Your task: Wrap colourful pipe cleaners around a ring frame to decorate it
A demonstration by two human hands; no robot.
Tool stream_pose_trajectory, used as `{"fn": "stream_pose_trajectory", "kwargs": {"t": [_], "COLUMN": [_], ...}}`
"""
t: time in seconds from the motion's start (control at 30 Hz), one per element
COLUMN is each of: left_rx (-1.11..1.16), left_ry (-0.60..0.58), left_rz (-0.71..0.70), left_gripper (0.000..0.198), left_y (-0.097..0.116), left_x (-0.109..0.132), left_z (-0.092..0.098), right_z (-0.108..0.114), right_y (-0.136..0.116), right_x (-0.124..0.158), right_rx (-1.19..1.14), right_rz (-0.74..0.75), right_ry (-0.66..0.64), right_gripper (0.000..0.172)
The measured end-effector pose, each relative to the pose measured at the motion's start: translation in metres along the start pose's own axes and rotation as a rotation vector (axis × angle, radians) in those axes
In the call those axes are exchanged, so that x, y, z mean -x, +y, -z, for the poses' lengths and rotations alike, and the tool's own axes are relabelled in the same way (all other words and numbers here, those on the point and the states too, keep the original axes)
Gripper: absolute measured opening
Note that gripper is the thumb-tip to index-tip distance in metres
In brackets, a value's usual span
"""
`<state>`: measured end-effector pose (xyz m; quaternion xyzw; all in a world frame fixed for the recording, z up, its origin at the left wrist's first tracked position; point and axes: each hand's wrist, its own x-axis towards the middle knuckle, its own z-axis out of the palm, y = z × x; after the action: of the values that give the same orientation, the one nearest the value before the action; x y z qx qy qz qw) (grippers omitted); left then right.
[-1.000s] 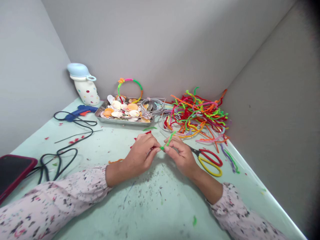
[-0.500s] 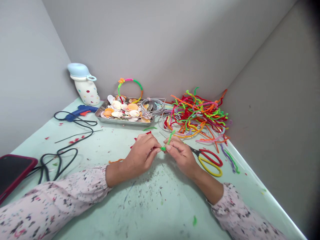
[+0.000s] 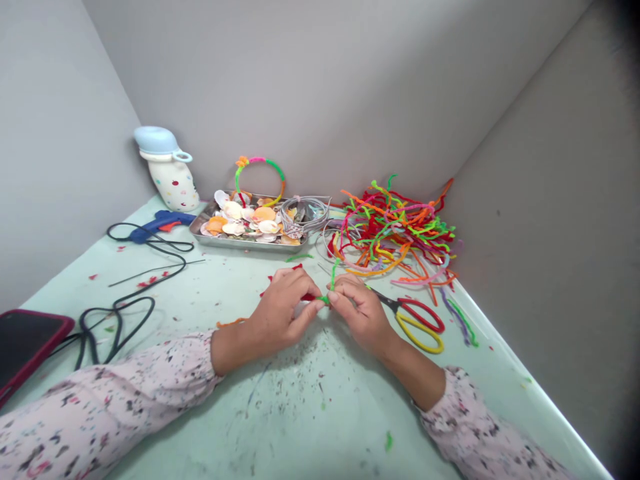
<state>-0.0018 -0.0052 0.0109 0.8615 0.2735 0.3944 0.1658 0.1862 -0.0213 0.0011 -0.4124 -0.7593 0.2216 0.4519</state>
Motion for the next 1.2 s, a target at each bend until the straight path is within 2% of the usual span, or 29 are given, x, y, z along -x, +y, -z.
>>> {"fn": "stream_pose_trajectory", "kwargs": {"t": [0.17,0.27,0.37,0.63,1.2], "left_rx": [0.003,0.010,0.016,0.012,0.021], "left_ry": [0.051,0.072,0.083,0.070,0.071], "left_rz": [0.051,0.077,0.084,0.089,0.076], "left_gripper": [0.008,0.009,0.010,0.011,0.010], "left_y": [-0.0022,-0.0026,-0.0020,-0.0024,-0.0035], "left_x": [0.0004,0.0003,0.0000,-0.0004,0.0006], "left_z": [-0.0003,-0.0002,0.0000,-0.0002,-0.0010], "right_z": [-0.0017,-0.0022,-0.0023,-0.0016,-0.0016], "right_y": [-0.0011,-0.0011,0.0001,0.0017,0.0029], "right_x": [0.0007,0.0010,0.0012,0.0012,0.0009], "right_rx": [0.159,0.239,0.294,0.331,0.328], "right_rz": [0.130,0.188,0.245,0.279,0.300], "right_ry": [0.120,0.223,0.268,0.252,0.232], "right_gripper": [0.004,0.016,0.019,0.013,0.014]}}
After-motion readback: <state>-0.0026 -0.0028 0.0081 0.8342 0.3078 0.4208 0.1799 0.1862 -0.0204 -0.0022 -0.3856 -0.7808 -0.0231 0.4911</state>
